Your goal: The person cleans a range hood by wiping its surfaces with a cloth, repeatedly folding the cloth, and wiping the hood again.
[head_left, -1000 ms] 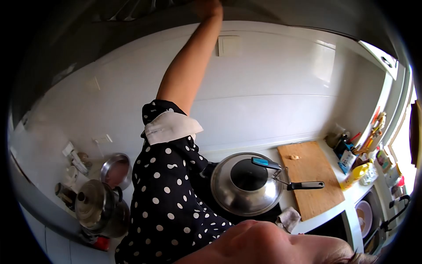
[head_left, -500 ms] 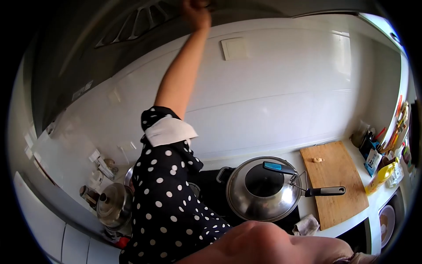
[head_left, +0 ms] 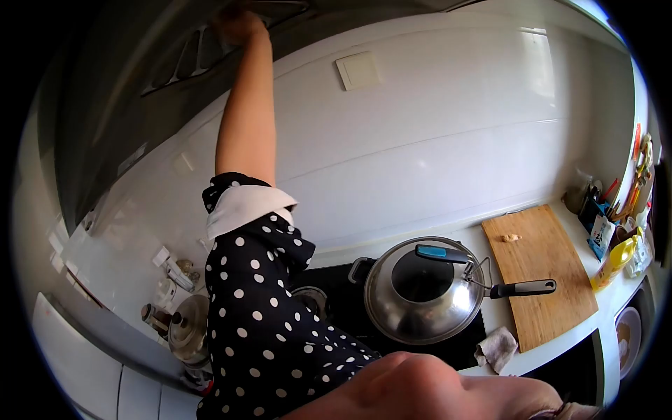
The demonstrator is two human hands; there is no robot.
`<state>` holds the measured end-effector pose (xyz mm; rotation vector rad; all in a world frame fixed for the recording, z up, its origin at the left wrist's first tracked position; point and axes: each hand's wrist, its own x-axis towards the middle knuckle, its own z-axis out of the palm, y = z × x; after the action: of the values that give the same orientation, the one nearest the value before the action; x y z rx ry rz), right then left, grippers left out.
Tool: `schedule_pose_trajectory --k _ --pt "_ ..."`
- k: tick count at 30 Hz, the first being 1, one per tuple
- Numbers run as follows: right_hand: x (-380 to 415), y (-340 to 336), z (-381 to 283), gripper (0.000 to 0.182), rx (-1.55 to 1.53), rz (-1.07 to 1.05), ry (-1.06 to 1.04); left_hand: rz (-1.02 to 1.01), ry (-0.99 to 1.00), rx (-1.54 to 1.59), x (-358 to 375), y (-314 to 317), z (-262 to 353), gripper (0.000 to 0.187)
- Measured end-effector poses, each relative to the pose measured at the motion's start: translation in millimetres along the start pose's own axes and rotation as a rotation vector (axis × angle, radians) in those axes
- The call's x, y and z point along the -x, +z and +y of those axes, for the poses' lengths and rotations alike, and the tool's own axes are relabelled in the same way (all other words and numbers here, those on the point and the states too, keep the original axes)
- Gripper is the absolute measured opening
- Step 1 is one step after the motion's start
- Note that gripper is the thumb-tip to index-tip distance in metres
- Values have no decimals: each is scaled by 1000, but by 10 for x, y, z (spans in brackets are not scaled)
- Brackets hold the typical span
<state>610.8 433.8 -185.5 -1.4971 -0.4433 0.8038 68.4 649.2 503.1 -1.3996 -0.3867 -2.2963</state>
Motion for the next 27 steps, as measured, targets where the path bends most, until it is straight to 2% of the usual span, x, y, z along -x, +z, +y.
schedule_pose_trajectory --k 2,5,6,9,10,16,17,19,22,25,26,27 --pt "20 -27 -39 21 -17 -4 41 165 -82 -23 72 126 280 31" --pt "57 -22 -44 22 -43 25 120 172 399 -671 443 332 292 19" --pt "37 -26 9 22 -65 14 102 56 456 -588 669 380 351 19" --pt "26 -57 66 22 -75 -6 91 35 329 -696 237 -34 139 33" --pt "88 -8 -114 22 -50 -3 113 122 15 -259 294 72 532 39" --pt "85 102 -140 23 -49 -32 75 111 259 -470 532 377 549 20" --pt "77 112 -140 23 -48 -36 65 -62 363 -617 753 349 404 21" --pt "35 63 -171 23 -32 -40 39 -128 321 -596 749 294 271 24" --pt "59 56 -185 23 -31 -28 50 108 298 -525 264 100 229 27" --pt "65 -57 -196 21 -40 16 125 224 332 -315 1 165 286 27" --pt "74 -78 -192 21 -40 20 127 351 179 -549 247 362 534 28" --pt "85 -85 -187 21 -40 19 127 241 205 -588 442 429 531 29"
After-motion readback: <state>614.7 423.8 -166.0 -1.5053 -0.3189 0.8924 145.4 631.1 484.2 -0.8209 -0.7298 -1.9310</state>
